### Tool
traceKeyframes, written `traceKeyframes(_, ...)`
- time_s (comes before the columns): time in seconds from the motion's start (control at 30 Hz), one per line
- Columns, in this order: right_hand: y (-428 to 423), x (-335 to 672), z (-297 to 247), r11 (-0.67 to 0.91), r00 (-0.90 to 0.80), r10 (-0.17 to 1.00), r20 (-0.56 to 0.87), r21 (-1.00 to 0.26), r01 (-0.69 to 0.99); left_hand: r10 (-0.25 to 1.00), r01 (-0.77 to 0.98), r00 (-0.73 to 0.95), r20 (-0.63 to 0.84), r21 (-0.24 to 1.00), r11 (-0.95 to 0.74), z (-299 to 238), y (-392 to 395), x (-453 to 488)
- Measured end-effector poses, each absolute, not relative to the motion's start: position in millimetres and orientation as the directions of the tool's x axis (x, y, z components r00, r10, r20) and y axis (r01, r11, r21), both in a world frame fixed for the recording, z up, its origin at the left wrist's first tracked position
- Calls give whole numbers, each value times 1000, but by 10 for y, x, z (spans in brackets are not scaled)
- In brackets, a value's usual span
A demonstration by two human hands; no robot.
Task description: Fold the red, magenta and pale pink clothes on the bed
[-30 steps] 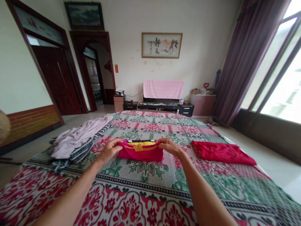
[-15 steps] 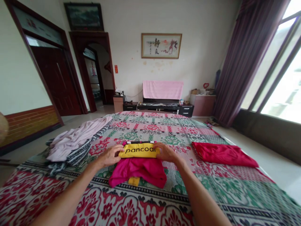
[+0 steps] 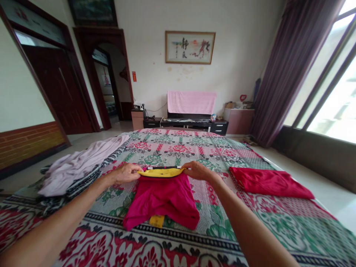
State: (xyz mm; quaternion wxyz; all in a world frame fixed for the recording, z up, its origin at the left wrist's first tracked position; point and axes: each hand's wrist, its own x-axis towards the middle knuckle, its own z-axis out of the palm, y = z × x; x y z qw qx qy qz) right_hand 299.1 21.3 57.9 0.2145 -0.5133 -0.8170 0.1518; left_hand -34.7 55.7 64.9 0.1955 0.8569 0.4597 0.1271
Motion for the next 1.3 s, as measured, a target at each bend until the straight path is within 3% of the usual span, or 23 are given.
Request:
traceKeyframes(0.1,474,2967,787,342,-310,939,148,-503,794,886,725,462,-36,592,-354,843,769,-252)
traceKeyframes(0.2,705,2947,765,163,38,946,321,-576,801,981,691,156,114,697,-191,852,947,-142)
traceKeyframes(0.27,768,2953,614,30,290,872,395,-635,772,971,722,-50,233,680,-126,732,991,-103)
traceKeyframes(0.33,745,2978,412,-47,367,854,369,-647,761,951,785,-92,297,609,-114,538,969,-99)
traceKeyframes(0.43,604,3015,150,-81,310,903,297,-592,802,935,860,-9,354,480,-173,229,859,-123)
traceKeyframes(0.57,427,3004,-5,70,137,907,399,-463,884,904,913,61,423,342,-222,-10,718,-121)
traceKeyframes(0.73,398,2949,-94,140,78,883,462,-419,897,852,915,161,499,248,-319,-100,646,-69)
traceKeyframes(0.87,428,2938,-145,92,113,877,467,-394,914,856,923,156,493,236,-305,-111,648,-55)
traceKeyframes(1.3,418,2870,-141,157,33,881,472,-358,921,860,937,160,485,198,-287,-92,623,-28)
